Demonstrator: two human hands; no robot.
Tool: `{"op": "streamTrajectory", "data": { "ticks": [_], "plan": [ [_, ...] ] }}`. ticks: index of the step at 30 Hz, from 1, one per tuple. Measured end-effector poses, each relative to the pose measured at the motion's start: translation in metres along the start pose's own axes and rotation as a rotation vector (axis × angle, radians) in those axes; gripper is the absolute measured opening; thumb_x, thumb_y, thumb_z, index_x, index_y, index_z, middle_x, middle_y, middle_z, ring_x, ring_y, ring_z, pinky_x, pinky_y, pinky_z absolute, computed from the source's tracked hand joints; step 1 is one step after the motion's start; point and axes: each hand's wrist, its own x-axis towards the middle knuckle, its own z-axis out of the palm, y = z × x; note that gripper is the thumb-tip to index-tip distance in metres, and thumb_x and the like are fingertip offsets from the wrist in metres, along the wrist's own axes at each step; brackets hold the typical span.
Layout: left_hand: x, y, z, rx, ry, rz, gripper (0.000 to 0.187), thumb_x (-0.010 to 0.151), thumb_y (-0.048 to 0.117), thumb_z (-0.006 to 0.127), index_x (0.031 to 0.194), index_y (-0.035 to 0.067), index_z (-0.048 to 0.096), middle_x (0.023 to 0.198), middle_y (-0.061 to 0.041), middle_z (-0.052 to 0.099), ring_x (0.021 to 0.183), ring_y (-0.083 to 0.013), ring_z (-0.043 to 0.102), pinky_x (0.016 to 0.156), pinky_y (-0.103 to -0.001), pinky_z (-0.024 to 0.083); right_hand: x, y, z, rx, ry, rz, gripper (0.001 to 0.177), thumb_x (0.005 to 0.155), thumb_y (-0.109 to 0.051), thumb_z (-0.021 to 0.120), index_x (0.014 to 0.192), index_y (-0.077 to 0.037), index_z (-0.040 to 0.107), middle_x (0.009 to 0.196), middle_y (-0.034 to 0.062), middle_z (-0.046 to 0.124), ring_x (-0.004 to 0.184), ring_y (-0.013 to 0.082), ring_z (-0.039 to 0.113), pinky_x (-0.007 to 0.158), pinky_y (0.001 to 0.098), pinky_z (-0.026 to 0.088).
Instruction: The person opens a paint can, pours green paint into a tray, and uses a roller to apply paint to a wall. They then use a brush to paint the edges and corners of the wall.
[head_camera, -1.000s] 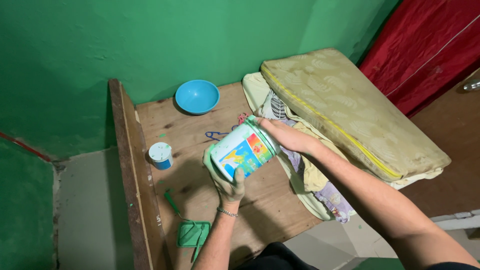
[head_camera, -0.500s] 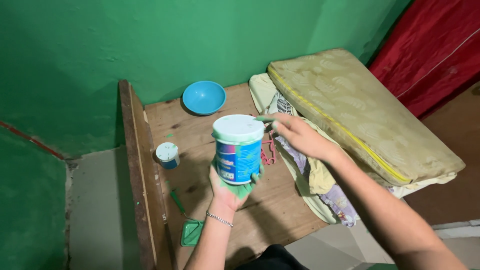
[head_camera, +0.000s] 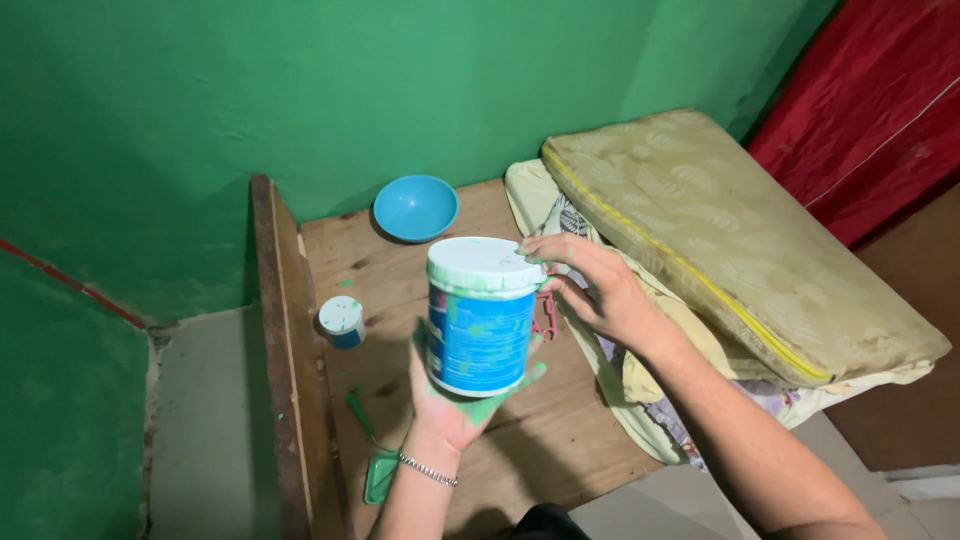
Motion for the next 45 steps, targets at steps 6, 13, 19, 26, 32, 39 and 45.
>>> {"op": "streamTrajectory", "data": {
  "ticks": [6, 13, 19, 26, 32, 39, 45],
  "plan": [
    [-0.002, 0.006, 0.005, 0.136, 0.182, 0.208, 0.078, 0.086, 0.067, 0.046, 0.141, 0.013, 0.052, 0.134, -0.016, 0.064, 0.114, -0.0369, 0.065, 0.092, -0.066, 0.051, -0.004, 0.000, 0.010, 0.002, 0.071, 0.027, 0.032, 0.089, 0.002, 0.071, 0.121, -0.001, 0.066, 0.121, 0.0150, 0.069, 0.117, 0.0312, 0.069, 0.098, 0.0390, 0.056],
    [-0.002, -0.011, -0.015, 0.192, -0.030, 0.232, 0.071, 0.088, 0.056, 0.065, 0.137, 0.007, 0.053, 0.124, -0.016, 0.066, 0.104, -0.0334, 0.067, 0.081, -0.053, 0.057, -0.003, -0.012, 0.027, -0.055, 0.311, -0.041, 0.032, 0.092, 0.012, 0.053, 0.121, 0.002, 0.062, 0.122, 0.0174, 0.069, 0.119, 0.0336, 0.069, 0.105, 0.0405, 0.055],
    [-0.001, -0.018, -0.005, 0.236, -0.055, 0.291, 0.067, 0.087, 0.054, 0.067, 0.136, 0.009, 0.053, 0.122, -0.015, 0.066, 0.103, -0.0331, 0.067, 0.079, -0.054, 0.058, -0.003, -0.017, 0.037, -0.059, 0.424, 0.031, 0.032, 0.092, 0.015, 0.049, 0.118, 0.003, 0.062, 0.119, 0.0192, 0.068, 0.116, 0.0334, 0.070, 0.100, 0.0376, 0.055],
    [-0.002, -0.023, -0.011, 0.247, -0.077, 0.319, 0.065, 0.088, 0.052, 0.068, 0.135, 0.010, 0.053, 0.123, -0.015, 0.066, 0.104, -0.0347, 0.067, 0.077, -0.056, 0.058, -0.006, -0.025, 0.035, -0.095, 0.415, 0.041, 0.030, 0.091, 0.015, 0.050, 0.117, 0.003, 0.062, 0.117, 0.0195, 0.068, 0.110, 0.0323, 0.070, 0.096, 0.0360, 0.055],
    [-0.001, -0.026, -0.016, 0.228, -0.020, 0.291, 0.068, 0.085, 0.054, 0.068, 0.135, 0.011, 0.053, 0.123, -0.015, 0.066, 0.105, -0.0341, 0.067, 0.078, -0.057, 0.059, -0.008, -0.031, 0.033, -0.096, 0.410, 0.062, 0.029, 0.093, 0.015, 0.050, 0.116, 0.004, 0.062, 0.117, 0.0201, 0.068, 0.109, 0.0326, 0.070, 0.095, 0.0352, 0.055],
    [-0.001, -0.029, -0.019, 0.242, -0.040, 0.296, 0.072, 0.084, 0.055, 0.069, 0.138, 0.011, 0.051, 0.125, -0.015, 0.065, 0.106, -0.0339, 0.067, 0.079, -0.056, 0.059, -0.010, -0.032, 0.032, -0.094, 0.417, 0.098, 0.027, 0.094, 0.014, 0.052, 0.117, 0.003, 0.062, 0.117, 0.0194, 0.069, 0.107, 0.0314, 0.071, 0.093, 0.0344, 0.055],
    [0.007, -0.012, -0.038, 0.374, -0.118, 0.424, 0.079, 0.086, 0.050, 0.075, 0.144, 0.006, 0.047, 0.128, -0.017, 0.064, 0.110, -0.0342, 0.066, 0.085, -0.055, 0.058, -0.005, -0.025, 0.007, 0.057, 0.155, 0.043, 0.026, 0.101, -0.007, 0.054, 0.125, 0.001, 0.061, 0.129, 0.0203, 0.066, 0.126, 0.0349, 0.065, 0.111, 0.0411, 0.049]
  ]
}}
